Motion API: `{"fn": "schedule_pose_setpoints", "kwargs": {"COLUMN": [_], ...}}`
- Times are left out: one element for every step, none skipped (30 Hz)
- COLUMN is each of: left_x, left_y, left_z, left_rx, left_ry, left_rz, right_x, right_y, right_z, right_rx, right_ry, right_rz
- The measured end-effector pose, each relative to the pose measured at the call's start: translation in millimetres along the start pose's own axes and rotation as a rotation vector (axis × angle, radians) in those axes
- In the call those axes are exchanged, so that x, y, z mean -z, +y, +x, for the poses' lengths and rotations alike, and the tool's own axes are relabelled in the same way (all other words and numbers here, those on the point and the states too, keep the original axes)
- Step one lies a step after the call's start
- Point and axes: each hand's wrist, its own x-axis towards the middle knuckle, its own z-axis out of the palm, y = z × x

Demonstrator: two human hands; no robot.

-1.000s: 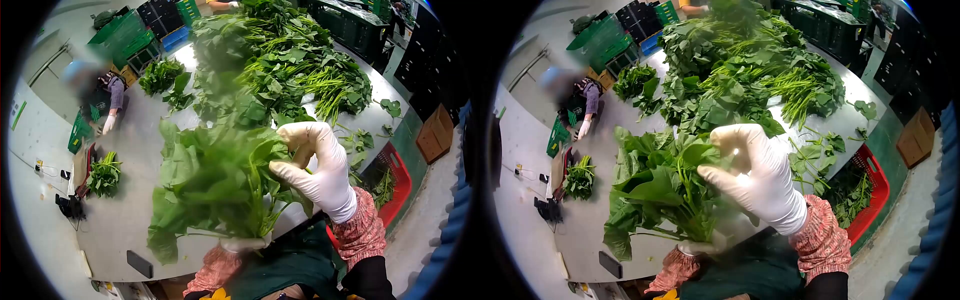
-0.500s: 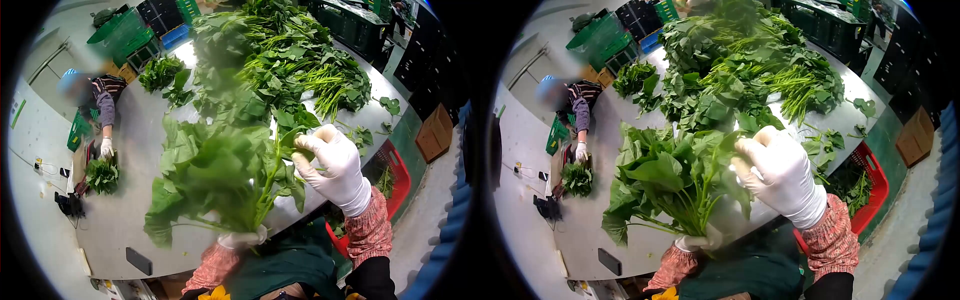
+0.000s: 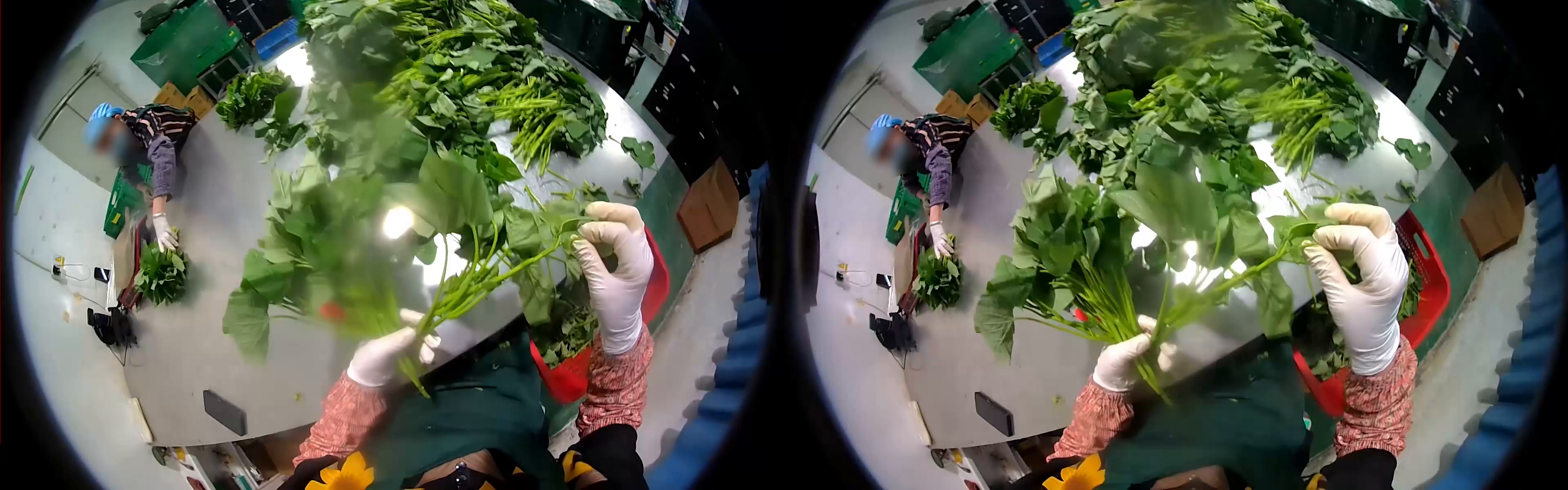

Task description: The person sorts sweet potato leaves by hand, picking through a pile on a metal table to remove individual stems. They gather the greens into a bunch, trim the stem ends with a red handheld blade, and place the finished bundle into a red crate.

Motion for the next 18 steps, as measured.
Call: {"fn": "schedule_pose_setpoints", "kwargs": {"left_x": [-0.7,-4.3,-11.1,-14.7,-16.9,-18.5,-20.0,-21.2,-22.4,-23.8,-24.4,-24.3,-22.8,-20.2,-22.3,-39.3,-36.7,-33.1], "left_y": [0.0,-0.2,1.1,0.9,0.5,0.0,0.6,0.0,-1.8,-3.6,-4.3,-3.1,-2.9,-4.0,-2.6,-0.6,-2.6,-3.6], "left_z": [1.0,-1.6,0.5,-0.2,-2.0,-2.9,-2.8,-3.1,-4.3,-5.4,-6.0,-4.8,-4.4,-3.5,-1.5,-0.1,1.0,3.8], "left_rx": [0.000,0.046,0.047,0.072,0.096,0.119,0.138,0.153,0.177,0.199,0.219,0.229,0.254,0.279,0.307,0.134,0.116,0.087], "left_ry": [0.008,0.052,0.051,0.021,-0.010,0.008,0.023,0.038,0.053,0.069,0.086,0.074,0.075,0.076,0.075,0.122,0.148,0.114], "left_rz": [0.013,-0.024,-0.020,0.004,0.027,0.135,0.246,0.358,0.334,0.311,0.289,0.291,0.228,0.166,0.102,0.120,0.046,0.049], "right_x": [2.9,5.7,6.3,7.0,7.6,8.0,7.2,5.6,4.0,3.4,1.7,0.7,1.3,3.0,4.7,7.0,8.9,10.2], "right_y": [5.8,12.5,14.1,13.5,13.3,15.6,18.9,16.8,14.6,16.5,19.9,22.6,24.8,27.4,28.6,25.7,24.4,23.7], "right_z": [-2.8,-5.2,-8.4,-8.9,-8.6,-7.9,-5.2,-5.8,-6.5,-7.2,-7.9,-8.3,-8.4,-9.1,-9.8,-12.1,-13.6,-14.8], "right_rx": [-0.052,-0.042,-0.110,-0.130,-0.147,-0.111,-0.010,-0.060,-0.107,-0.088,-0.068,-0.047,-0.028,-0.010,0.006,-0.063,-0.075,-0.085], "right_ry": [-0.016,-0.013,0.003,0.018,0.033,0.033,0.044,0.042,0.041,0.053,0.065,0.079,0.078,0.078,0.077,0.063,0.064,0.065], "right_rz": [0.050,0.076,0.102,0.099,0.097,0.051,0.006,0.034,0.065,0.055,0.046,0.038,0.018,-0.004,-0.027,-0.005,-0.001,0.004]}}
